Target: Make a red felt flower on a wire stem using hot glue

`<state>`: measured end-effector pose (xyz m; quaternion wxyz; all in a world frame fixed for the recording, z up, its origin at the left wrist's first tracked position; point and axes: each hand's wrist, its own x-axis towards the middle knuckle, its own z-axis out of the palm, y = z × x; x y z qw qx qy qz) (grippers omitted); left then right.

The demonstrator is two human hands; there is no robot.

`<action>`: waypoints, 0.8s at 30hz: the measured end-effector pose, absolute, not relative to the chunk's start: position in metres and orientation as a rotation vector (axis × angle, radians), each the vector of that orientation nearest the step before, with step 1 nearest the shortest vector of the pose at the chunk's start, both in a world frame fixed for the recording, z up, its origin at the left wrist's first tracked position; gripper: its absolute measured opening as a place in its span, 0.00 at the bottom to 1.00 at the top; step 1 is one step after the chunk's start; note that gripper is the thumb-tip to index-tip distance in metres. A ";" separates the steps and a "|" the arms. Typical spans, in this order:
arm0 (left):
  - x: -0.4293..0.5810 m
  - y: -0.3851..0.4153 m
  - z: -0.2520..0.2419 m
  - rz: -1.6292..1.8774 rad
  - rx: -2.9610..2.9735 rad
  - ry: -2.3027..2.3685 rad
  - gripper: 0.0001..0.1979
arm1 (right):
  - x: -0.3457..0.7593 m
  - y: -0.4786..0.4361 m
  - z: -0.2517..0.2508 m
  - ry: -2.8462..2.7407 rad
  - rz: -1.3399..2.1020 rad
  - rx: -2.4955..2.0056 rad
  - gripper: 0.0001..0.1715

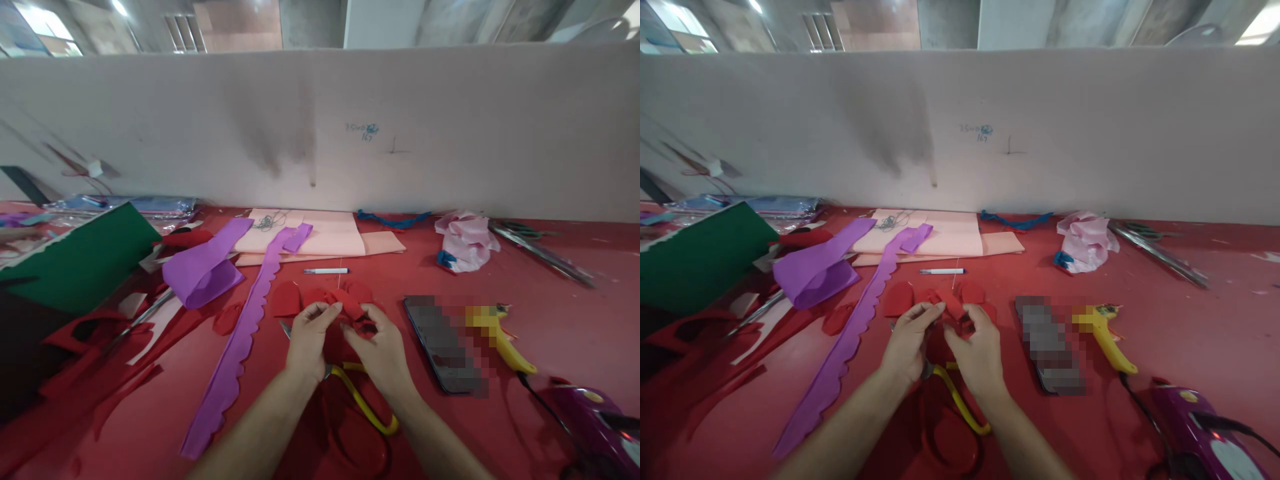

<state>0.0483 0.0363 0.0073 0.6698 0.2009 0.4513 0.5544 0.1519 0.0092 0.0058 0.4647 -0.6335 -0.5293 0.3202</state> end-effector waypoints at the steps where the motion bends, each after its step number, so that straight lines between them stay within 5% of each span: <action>1: 0.048 0.036 0.008 1.251 0.450 1.019 0.14 | 0.152 0.009 0.005 -1.297 0.793 -1.558 0.08; 24: 0.042 0.038 0.009 1.105 0.480 0.894 0.14 | 0.154 0.010 0.010 -1.166 0.948 -1.427 0.10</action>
